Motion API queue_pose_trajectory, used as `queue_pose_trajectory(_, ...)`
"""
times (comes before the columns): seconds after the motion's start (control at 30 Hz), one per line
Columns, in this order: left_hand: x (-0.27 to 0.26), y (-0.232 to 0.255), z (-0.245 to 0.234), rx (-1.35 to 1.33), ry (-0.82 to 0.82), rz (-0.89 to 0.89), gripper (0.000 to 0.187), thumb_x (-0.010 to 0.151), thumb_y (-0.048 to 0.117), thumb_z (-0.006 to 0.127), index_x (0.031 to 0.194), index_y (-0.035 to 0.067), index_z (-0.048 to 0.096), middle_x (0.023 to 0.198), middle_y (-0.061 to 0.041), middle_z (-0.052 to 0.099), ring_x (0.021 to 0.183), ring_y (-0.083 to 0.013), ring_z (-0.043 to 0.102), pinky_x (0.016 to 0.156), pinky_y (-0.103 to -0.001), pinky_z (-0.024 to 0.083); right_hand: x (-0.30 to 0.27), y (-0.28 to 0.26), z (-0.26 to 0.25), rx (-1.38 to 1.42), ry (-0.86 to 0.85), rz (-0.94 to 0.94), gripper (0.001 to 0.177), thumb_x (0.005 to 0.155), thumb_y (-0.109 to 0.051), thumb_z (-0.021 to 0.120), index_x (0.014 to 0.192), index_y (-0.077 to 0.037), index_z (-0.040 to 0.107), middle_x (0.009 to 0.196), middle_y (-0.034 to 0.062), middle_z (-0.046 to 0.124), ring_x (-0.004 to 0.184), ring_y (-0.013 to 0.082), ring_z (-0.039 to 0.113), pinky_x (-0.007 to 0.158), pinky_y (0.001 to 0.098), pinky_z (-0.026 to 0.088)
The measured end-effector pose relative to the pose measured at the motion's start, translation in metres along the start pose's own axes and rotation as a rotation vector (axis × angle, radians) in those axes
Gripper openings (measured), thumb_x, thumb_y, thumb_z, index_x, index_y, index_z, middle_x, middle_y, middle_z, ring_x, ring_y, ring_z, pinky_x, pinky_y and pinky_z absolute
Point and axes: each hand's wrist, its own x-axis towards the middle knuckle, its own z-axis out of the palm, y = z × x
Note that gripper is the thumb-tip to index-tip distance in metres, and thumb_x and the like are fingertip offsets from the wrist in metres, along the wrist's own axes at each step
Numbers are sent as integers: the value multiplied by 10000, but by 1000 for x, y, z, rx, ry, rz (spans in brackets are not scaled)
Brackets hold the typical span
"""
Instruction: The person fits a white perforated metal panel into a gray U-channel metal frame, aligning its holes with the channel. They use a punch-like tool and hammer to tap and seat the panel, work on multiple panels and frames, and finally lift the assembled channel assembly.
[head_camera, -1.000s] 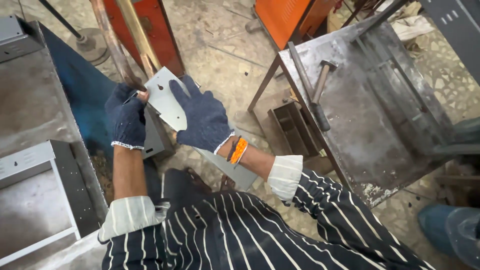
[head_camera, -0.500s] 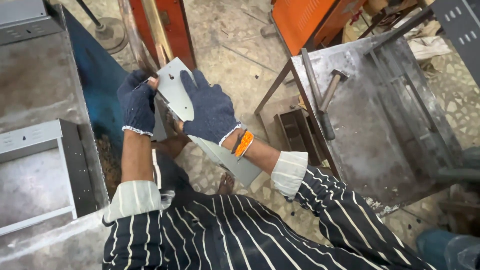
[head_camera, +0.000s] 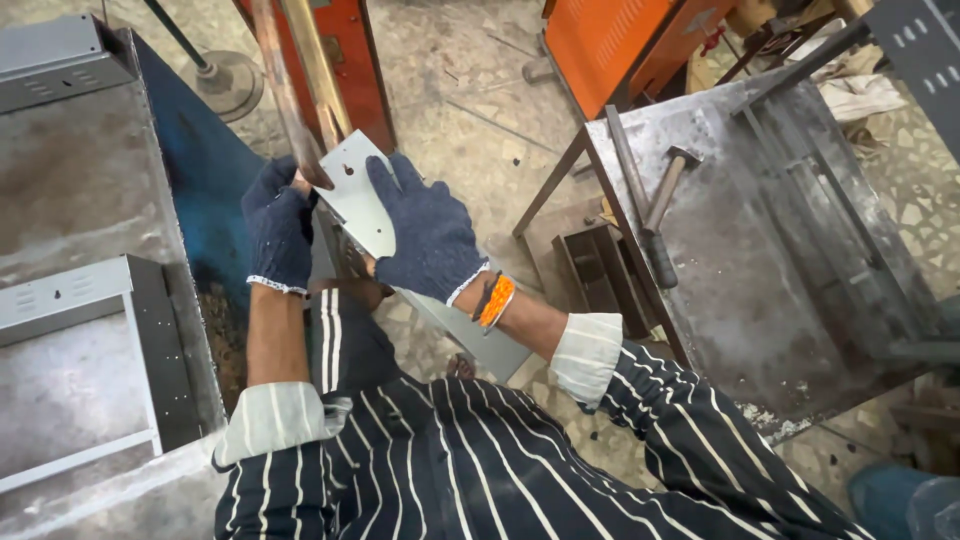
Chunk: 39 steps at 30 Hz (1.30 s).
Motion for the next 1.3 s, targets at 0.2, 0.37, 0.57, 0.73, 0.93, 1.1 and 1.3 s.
queue_pose_trajectory(0.2,-6,7,3,14,-41,45,227,1013,221,692,1144,41,732,803,62,634,637,-24,463,558,-211,329,2,2,-1,19,14,-16,1087,621,-433,847,1529,-60,380,1490,236,503,875,401,647,738,501,555)
queue_pose_trajectory(0.37,-7,0,-5,94,-29,14,260,1018,244,676,1166,35,720,805,42,622,618,-41,437,534,-223,306,0,1,0,-24,-12,-25,1113,599,-445,855,1536,-65,389,1480,239,503,861,400,646,728,497,554)
queue_pose_trajectory(0.57,8,-26,-23,136,-248,232,352,1054,195,627,1334,-17,650,1197,-47,706,1102,-100,627,984,-256,499,7,-2,-7,-14,-46,-31,1109,599,-419,860,1537,-61,391,1478,258,485,891,394,642,744,484,555)
queue_pose_trajectory(0.73,19,-50,-28,-28,-218,28,421,1029,158,645,1412,-15,618,1236,-60,686,1088,-130,599,960,-299,473,8,-10,-17,0,-98,12,1107,605,-400,873,1546,-99,375,1507,223,469,969,397,633,808,488,552)
queue_pose_trajectory(0.93,7,-31,-14,-185,-337,124,443,1033,191,645,1420,-14,579,1327,-60,670,1221,-136,602,1088,-284,461,8,-2,-11,-7,-145,26,1125,583,-406,884,1542,-142,358,1522,222,439,1015,416,619,820,500,545)
queue_pose_trajectory(1.1,0,-34,-9,-140,-98,34,432,1009,201,717,1369,-35,688,1160,-99,726,950,-165,585,828,-307,433,3,4,-6,17,23,-71,1039,618,-395,876,1539,-184,444,1512,235,477,1003,414,634,873,500,545)
queue_pose_trajectory(1.3,0,-40,-6,-203,-141,136,395,963,169,734,1314,-3,680,1212,-77,729,1101,-150,662,990,-290,508,-1,4,-14,39,26,-60,1024,581,-416,867,1499,-165,487,1500,231,504,965,420,637,840,484,546)
